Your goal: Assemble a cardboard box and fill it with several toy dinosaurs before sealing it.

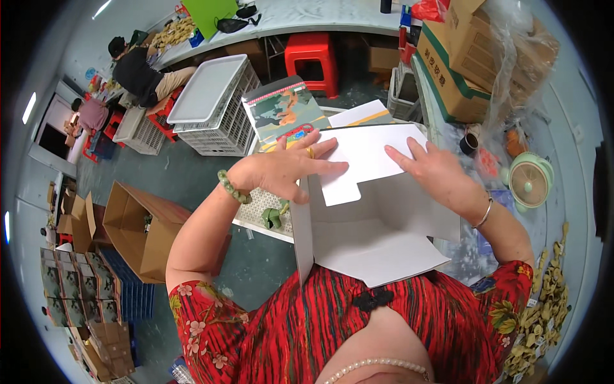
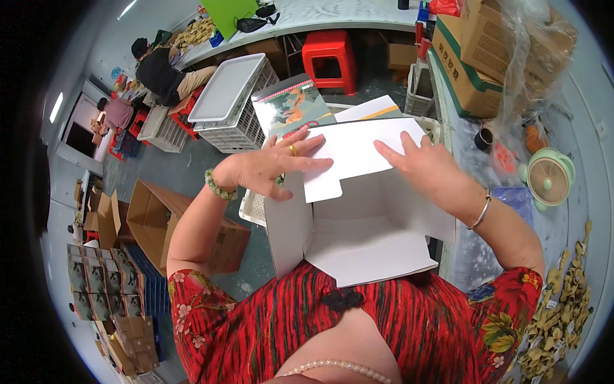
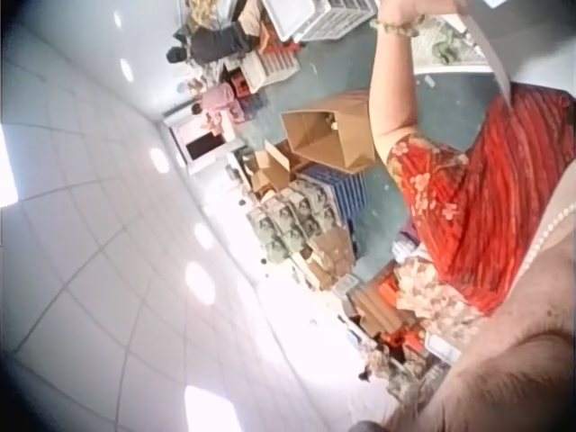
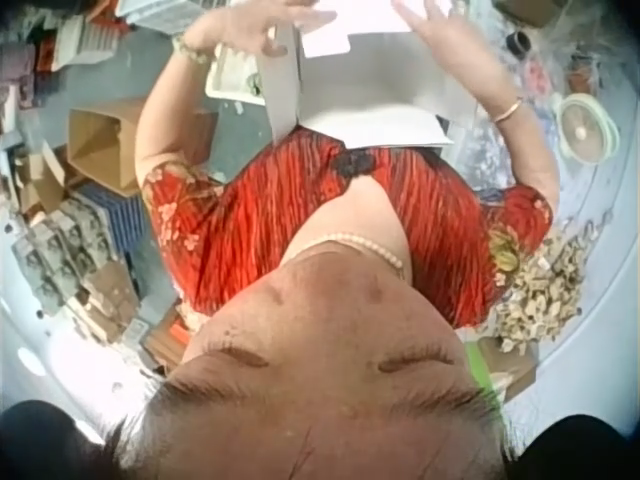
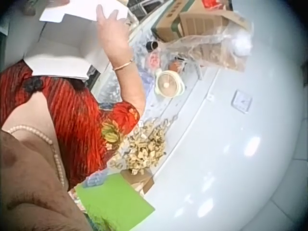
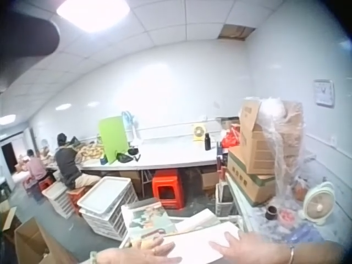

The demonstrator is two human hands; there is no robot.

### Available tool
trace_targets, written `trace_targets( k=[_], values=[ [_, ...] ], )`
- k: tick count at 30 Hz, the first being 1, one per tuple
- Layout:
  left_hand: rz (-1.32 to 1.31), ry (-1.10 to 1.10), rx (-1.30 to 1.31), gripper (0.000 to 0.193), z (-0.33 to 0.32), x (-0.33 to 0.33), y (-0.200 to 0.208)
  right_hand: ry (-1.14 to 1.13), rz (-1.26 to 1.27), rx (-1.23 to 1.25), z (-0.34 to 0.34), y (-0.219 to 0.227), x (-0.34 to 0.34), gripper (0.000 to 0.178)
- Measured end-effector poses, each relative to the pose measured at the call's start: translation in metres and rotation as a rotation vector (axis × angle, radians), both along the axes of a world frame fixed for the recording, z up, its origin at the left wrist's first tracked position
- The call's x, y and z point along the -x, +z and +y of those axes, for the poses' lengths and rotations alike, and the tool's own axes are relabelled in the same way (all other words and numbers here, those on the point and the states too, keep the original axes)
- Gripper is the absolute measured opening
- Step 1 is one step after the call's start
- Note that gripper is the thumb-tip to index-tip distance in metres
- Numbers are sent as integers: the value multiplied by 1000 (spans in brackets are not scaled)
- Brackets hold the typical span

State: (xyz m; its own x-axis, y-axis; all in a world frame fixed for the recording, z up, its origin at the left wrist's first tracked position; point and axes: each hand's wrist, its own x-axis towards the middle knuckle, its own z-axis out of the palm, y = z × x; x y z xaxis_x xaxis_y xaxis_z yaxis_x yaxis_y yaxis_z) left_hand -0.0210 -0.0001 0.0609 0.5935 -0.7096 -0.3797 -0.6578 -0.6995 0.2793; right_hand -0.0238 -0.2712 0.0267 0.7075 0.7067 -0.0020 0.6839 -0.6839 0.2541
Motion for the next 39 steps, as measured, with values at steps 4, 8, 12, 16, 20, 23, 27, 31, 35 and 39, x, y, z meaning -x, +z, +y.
trace_targets(
  k=[4,8,12,16,20,23,27,31,35,39],
  values=[
    [90,-74,61,61,-7,-33,-8,-59,-7,21,11,-7,13,63],
    [-3,59,106,71,-56,-26,-31,-68,-7,17,10,-8,17,65],
    [-390,-14,47,85,-60,-23,-49,-213,20,-7,-12,0,22,70],
    [-444,-24,-37,86,-57,-15,-51,-495,261,-321,-50,-2,32,64],
    [-445,-70,-64,80,-61,-16,-47,-475,153,-589,-67,-22,27,48],
    [-458,-47,-132,78,-63,-14,-46,-422,426,-839,-59,-11,26,46],
    [-488,-39,-211,78,-64,-16,-45,-411,944,-1197,-69,-16,27,50],
    [-492,-78,-269,79,-73,-16,-44,-68,890,-1503,-77,-71,23,56],
    [-475,-68,-294,80,-74,-17,-46,-163,705,-1265,-31,-78,21,53],
    [-456,-44,-347,82,-74,-17,-43,-272,268,-726,-2,-77,26,61]
  ],
)
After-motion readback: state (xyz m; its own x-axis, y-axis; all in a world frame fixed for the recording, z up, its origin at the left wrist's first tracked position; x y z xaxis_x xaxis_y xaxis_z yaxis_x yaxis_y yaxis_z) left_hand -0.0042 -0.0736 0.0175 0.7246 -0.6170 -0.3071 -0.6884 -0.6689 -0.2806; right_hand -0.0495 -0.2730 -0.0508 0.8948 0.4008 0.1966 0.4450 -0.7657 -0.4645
